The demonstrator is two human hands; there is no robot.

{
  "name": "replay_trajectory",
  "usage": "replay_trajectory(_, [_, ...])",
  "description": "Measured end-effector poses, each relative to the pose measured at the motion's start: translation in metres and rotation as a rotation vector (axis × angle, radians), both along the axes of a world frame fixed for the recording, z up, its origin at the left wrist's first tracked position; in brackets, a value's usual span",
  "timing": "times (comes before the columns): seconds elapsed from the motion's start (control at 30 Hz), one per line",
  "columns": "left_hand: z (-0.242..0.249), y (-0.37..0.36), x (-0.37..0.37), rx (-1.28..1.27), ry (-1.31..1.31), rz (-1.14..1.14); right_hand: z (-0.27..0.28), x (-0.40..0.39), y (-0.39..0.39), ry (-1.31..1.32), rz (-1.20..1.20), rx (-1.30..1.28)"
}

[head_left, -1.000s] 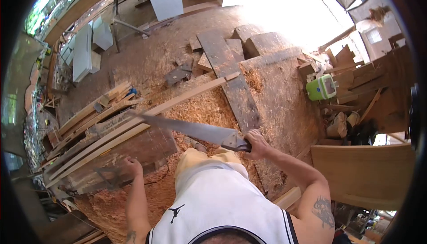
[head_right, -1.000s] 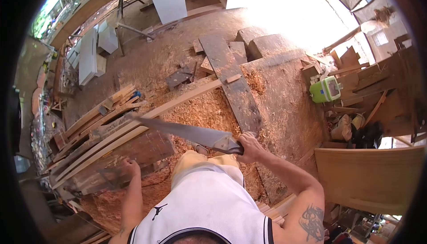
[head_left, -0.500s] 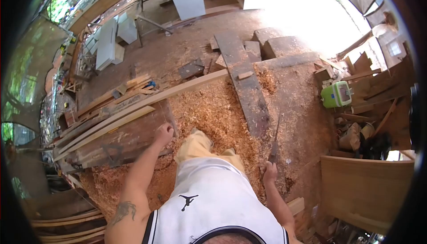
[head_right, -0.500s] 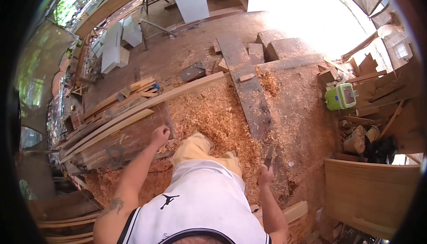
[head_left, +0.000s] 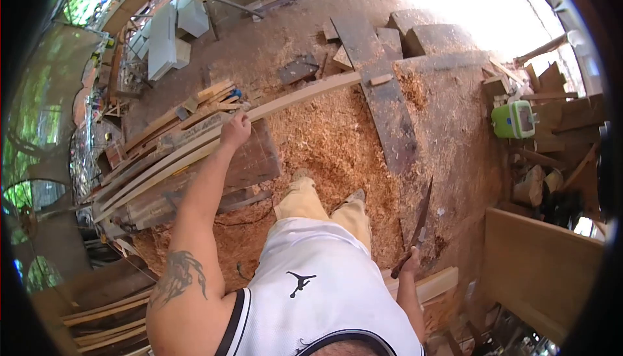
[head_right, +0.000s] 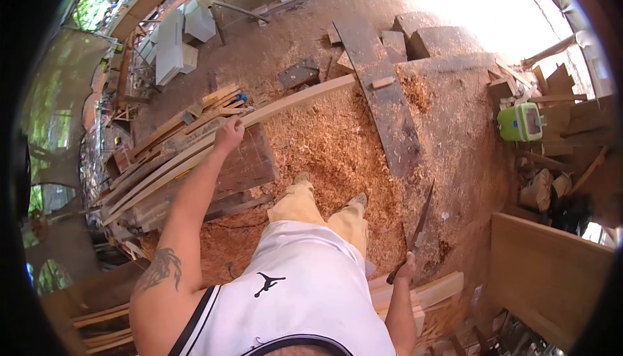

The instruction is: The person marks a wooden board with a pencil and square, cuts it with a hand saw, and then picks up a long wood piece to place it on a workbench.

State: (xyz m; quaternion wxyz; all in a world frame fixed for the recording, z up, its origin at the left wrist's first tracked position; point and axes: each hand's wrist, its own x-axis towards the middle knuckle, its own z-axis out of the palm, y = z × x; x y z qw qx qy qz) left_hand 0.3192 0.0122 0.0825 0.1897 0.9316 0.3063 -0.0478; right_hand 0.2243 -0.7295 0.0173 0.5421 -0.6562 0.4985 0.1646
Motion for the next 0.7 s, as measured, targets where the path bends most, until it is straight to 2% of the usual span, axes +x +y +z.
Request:
replay_trajectory(0.1, [-0.008, 0.04, 0.011, 0.033, 0.083, -0.166, -0.001, -0.033, 0.009, -0.021, -0.02, -0.038])
replay_trajectory(0.2, [-0.034, 0.087, -0.021, 0.062, 0.33, -0.292, 0.012, -0.06, 0.04, -0.004, -0.15, -0.045])
replay_trajectory(0.27, [-0.052, 0.107, -0.047, 0.165, 0.431, -0.395, 0.016, -0.078, 0.061, -0.021, -0.126, -0.055])
replay_trajectory(0.3, [-0.046, 0.112, -0.05, 0.112, 0.498, -0.377, 0.013, -0.088, 0.071, -0.028, -0.142, -0.062])
replay_trajectory(0.4, [-0.081, 0.13, -0.073, 0.175, 0.339, -0.399, 0.015, -0.123, 0.092, -0.036, -0.218, -0.044])
replay_trajectory(0.47, [-0.085, 0.135, -0.074, 0.124, 0.31, -0.44, 0.027, -0.134, 0.113, -0.032, -0.257, -0.044])
replay_trajectory(0.6, [-0.06, 0.117, -0.077, 0.092, 0.241, -0.441, 0.047, -0.157, 0.154, -0.03, -0.282, -0.091])
replay_trajectory(0.7, [-0.064, 0.118, -0.084, 0.066, 0.221, -0.468, 0.058, -0.163, 0.178, -0.054, -0.28, -0.106])
